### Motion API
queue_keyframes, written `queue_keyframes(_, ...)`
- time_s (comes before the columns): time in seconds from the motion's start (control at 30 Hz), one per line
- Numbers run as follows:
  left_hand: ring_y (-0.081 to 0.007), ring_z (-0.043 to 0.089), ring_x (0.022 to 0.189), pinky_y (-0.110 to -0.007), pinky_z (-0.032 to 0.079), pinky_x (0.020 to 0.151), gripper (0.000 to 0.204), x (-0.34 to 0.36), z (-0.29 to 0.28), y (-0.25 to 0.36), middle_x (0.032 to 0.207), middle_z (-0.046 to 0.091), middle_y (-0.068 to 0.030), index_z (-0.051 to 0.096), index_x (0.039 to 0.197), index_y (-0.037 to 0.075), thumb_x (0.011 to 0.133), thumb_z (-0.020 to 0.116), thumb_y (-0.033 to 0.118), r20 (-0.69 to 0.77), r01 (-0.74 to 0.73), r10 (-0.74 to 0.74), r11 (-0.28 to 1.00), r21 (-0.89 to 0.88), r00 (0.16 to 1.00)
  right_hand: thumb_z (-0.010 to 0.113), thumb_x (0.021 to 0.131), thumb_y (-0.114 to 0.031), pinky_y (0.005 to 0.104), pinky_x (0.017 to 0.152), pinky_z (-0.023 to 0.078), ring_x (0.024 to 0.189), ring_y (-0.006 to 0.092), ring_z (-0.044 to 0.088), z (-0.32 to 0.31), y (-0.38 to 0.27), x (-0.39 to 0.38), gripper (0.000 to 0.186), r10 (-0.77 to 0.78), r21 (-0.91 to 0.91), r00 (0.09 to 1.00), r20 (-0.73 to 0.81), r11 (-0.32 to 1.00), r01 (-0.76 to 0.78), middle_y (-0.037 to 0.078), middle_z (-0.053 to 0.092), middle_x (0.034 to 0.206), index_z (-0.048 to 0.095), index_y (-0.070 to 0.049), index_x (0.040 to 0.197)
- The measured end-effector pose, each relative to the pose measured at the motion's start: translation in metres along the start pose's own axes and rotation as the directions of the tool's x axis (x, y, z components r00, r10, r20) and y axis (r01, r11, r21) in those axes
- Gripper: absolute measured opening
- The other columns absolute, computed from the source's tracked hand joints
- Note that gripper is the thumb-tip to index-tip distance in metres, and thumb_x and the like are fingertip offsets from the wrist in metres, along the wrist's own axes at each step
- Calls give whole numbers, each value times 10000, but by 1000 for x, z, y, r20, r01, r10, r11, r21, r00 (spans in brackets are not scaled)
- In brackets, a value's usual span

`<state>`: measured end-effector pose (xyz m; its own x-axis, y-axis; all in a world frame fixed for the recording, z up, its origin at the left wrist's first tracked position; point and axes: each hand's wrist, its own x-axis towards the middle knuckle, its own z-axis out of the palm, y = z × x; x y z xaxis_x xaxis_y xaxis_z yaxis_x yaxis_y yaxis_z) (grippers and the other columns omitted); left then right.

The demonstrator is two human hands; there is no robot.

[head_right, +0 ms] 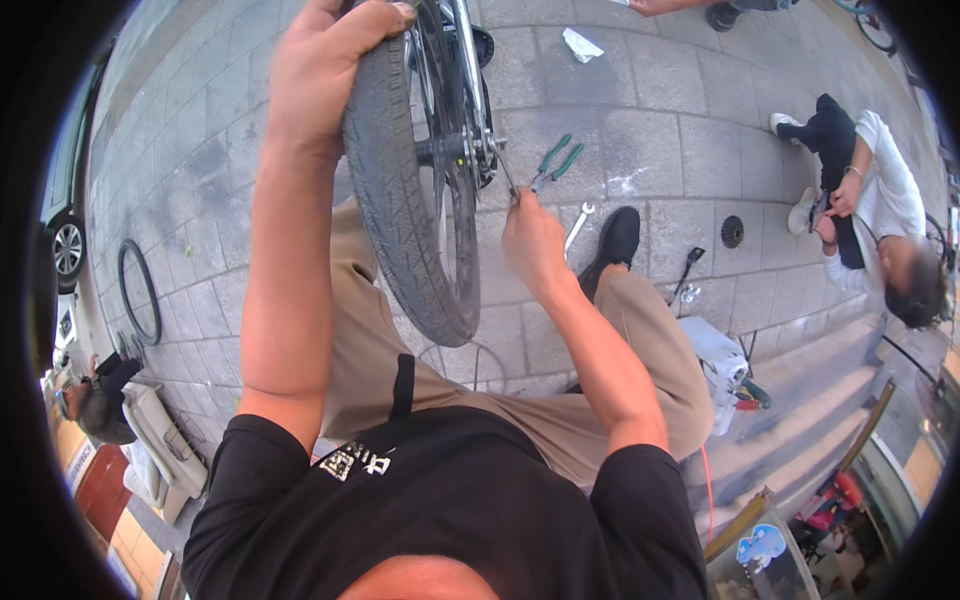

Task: The person uses a wrench to tighten bolts on the rear wheel and derailleur of a bicycle. They flip the bicycle upright and continue adjusting the rear derailleur and wheel area with the wrench.

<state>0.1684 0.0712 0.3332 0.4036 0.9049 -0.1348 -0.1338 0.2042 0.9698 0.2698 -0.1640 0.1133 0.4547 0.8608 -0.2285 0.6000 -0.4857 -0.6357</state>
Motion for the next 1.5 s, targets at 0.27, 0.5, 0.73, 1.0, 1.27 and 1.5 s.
queue_keyframes(0.27,-85,603,768,-246,507,664,450,-13,1,4,935,653,-5,599,1281,11,854,732,65,-13,-51,52,992,115,999,578,1022,-229,364,431,347,470,149,429,-153,-150,41,244,457,-66,647,610,843,-534,16,493,630,641,0,965)
queue_keyframes(0.5,-86,592,746,-253,501,661,451,4,2,-7,897,637,-1,624,1253,26,824,755,74,-9,-108,110,984,140,994,530,1074,-262,390,769,509,780,256,655,-96,-35,-26,353,193,341,948,252,900,-273,143,668,838,647,54,1180)
queue_keyframes(0.73,-112,635,722,-271,535,651,436,3,1,-3,909,671,-25,621,1246,30,829,749,45,-37,-45,48,997,65,998,590,1068,-201,362,806,532,878,224,682,0,17,-32,324,-2,335,998,-61,942,23,185,700,961,618,-19,1335)
queue_keyframes(1.0,-114,653,733,-261,539,640,418,5,-6,-6,925,688,-44,596,1257,28,858,716,-3,38,-12,15,995,-96,999,532,1055,-172,500,798,549,925,480,703,-3,-15,-24,370,52,145,999,-4,988,-51,304,708,980,575,-13,1386)
queue_keyframes(1.27,-95,600,746,-245,503,654,431,-3,8,-3,928,633,-8,592,1259,22,850,725,29,37,-102,100,993,59,994,559,982,-199,337,544,431,616,159,542,-119,-90,10,296,323,109,801,504,896,-430,53,585,751,667,37,1124)
queue_keyframes(1.5,-104,605,744,-251,508,667,438,-1,-3,-5,920,645,-25,600,1254,31,840,735,66,31,-60,56,984,171,998,570,1051,-244,350,553,417,623,179,518,-108,-79,-12,288,415,229,796,441,805,-547,54,544,747,649,33,1071)
